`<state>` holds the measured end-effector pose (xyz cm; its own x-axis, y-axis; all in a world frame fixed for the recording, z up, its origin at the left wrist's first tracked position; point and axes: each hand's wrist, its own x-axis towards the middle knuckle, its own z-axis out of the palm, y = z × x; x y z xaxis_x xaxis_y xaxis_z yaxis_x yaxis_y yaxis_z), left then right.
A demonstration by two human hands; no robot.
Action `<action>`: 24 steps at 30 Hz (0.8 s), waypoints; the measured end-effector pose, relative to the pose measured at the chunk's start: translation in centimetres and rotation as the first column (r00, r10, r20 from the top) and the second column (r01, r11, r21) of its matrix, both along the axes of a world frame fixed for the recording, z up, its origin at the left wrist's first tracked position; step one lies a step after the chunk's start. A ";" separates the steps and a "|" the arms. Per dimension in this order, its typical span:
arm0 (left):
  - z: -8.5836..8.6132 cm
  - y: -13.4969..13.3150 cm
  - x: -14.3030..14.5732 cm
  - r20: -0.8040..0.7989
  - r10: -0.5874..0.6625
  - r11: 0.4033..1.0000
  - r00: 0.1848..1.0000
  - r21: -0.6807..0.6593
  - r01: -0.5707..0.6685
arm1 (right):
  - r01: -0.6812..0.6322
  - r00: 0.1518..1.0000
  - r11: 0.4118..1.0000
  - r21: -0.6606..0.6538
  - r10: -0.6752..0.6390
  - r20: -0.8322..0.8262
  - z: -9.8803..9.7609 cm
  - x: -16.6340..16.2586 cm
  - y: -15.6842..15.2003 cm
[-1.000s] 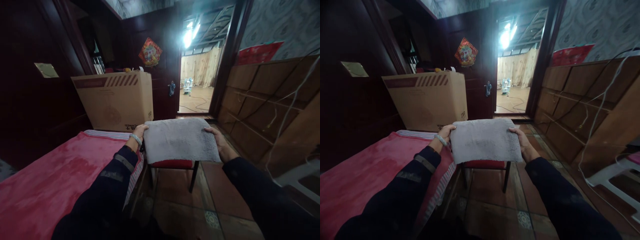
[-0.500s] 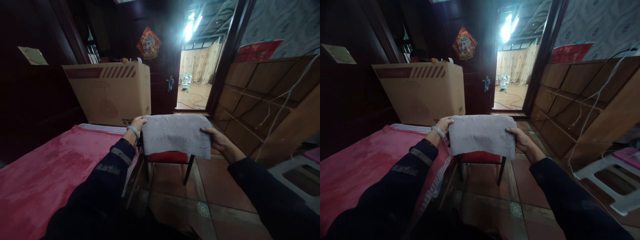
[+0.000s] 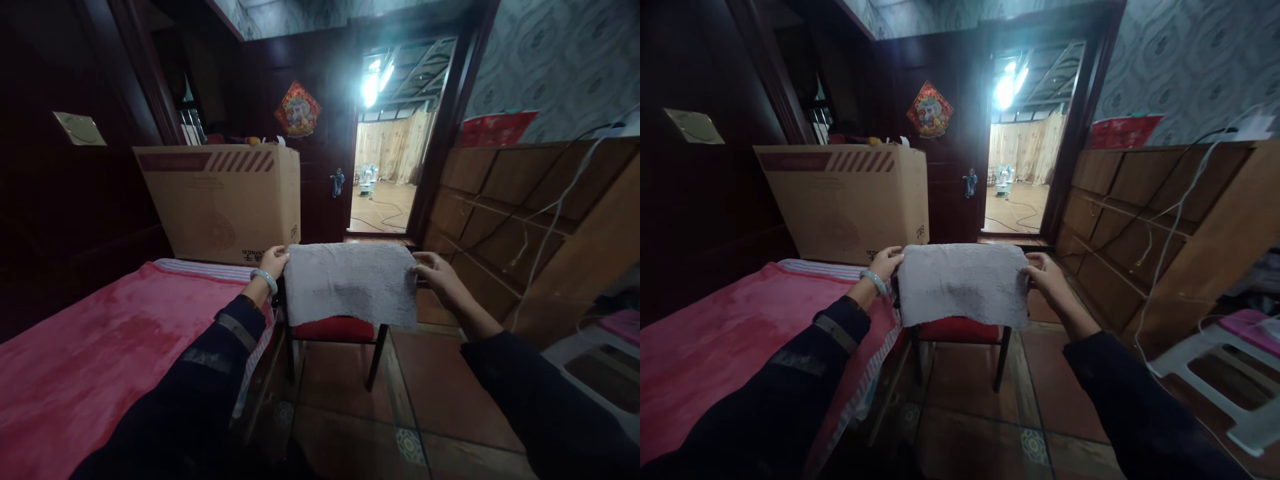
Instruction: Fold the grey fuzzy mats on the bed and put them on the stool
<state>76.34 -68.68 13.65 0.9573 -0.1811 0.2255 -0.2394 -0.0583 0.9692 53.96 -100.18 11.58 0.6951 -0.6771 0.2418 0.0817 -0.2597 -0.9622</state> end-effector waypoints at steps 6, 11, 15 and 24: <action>1.7 -2.9 -4.8 0.624 -0.238 0.805 0.744 0.555 -0.209 | 0.156 0.985 0.533 -0.832 -0.021 0.171 2.7 2.8 2.5; 0.9 -5.4 -6.1 0.592 -0.492 0.512 0.639 0.790 -0.338 | 0.032 0.992 0.249 -0.968 -0.124 0.001 0.4 5.6 3.7; -0.1 -5.2 -5.0 0.637 -0.496 0.546 0.589 0.757 -0.358 | 0.062 0.990 0.223 -0.973 -0.136 0.032 -1.7 6.0 3.1; -0.1 -5.0 -4.9 0.641 -0.518 0.542 0.567 0.758 -0.362 | 0.107 0.990 0.223 -0.969 -0.118 0.082 -2.1 6.1 2.8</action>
